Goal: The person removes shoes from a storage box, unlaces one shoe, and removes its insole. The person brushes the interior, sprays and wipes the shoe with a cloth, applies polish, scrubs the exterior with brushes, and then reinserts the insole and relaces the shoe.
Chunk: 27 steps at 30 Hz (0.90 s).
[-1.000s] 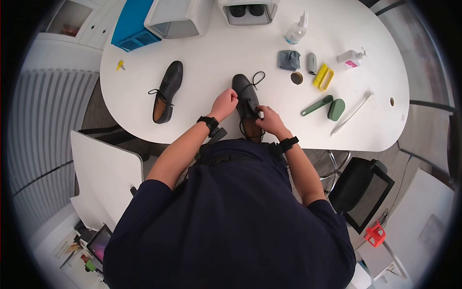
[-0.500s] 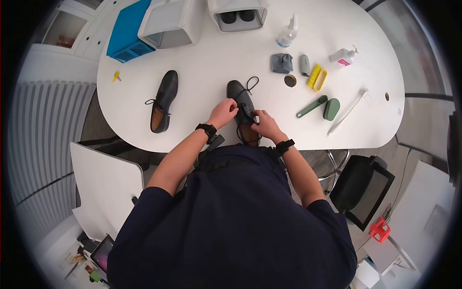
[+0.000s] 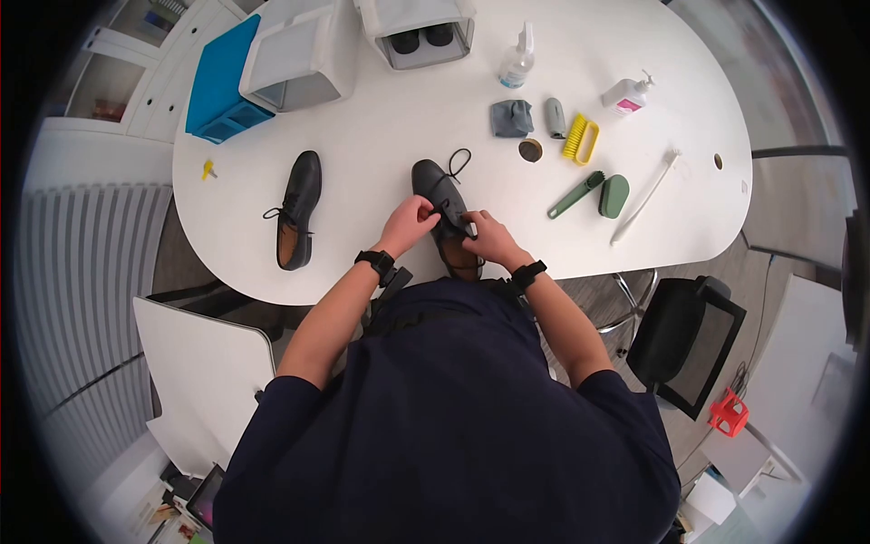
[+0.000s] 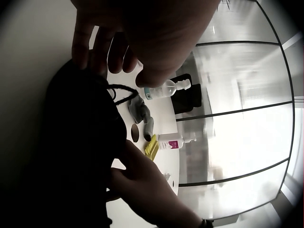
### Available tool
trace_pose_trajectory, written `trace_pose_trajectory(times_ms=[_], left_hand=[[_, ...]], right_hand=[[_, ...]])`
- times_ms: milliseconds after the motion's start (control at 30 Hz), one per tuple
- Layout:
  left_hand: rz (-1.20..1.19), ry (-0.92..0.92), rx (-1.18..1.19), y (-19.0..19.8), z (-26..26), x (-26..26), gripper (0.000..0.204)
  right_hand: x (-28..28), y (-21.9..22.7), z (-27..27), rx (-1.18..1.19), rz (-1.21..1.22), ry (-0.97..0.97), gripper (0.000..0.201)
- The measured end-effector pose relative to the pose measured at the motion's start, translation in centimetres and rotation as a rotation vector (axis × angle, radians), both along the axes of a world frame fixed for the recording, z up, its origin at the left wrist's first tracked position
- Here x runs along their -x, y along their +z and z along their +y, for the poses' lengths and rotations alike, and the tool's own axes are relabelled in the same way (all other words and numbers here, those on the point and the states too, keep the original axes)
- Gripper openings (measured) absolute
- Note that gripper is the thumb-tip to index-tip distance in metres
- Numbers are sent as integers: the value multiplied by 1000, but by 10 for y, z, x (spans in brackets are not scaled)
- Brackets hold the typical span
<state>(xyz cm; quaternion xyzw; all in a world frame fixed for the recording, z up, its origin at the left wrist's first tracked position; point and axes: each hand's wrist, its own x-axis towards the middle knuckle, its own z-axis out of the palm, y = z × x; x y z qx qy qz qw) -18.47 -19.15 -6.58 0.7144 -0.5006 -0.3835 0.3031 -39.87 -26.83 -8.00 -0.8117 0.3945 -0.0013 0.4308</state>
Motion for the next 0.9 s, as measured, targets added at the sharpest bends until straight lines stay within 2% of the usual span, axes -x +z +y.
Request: trace_pose_trajectory(times_ms=[133, 200, 300, 467, 567, 633, 700, 733, 800, 900], left_hand=[[-21, 0, 27, -8, 6, -2, 18], [-153, 6, 127, -10, 6, -4, 16], [-45, 76, 115, -3, 3, -5, 13], [0, 81, 79, 43, -9, 1, 13], [56, 83, 96, 48, -7, 3, 14], [88, 81, 115, 37, -7, 1, 16], [270, 124, 211, 0, 0, -5, 22], [273, 121, 212, -2, 4, -6, 22], [458, 119, 103, -6, 12, -9, 24], [425, 142, -1, 7, 8, -19, 22]], right_hand=[[-5, 7, 1, -3, 17, 18, 52], [-5, 0, -1, -28, -35, 39, 55], [-9, 0, -2, 15, 5, 63, 55], [-12, 5, -3, -19, 40, 51, 54], [-12, -4, -2, -26, 23, 41, 55], [-9, -8, -4, -13, 13, 39, 56], [-10, -4, -3, -29, 13, 19, 56], [-10, -1, -1, -26, 15, 16, 56], [-11, 4, -2, -56, 47, -6, 52], [-10, 2, -4, -39, 38, 5, 52]])
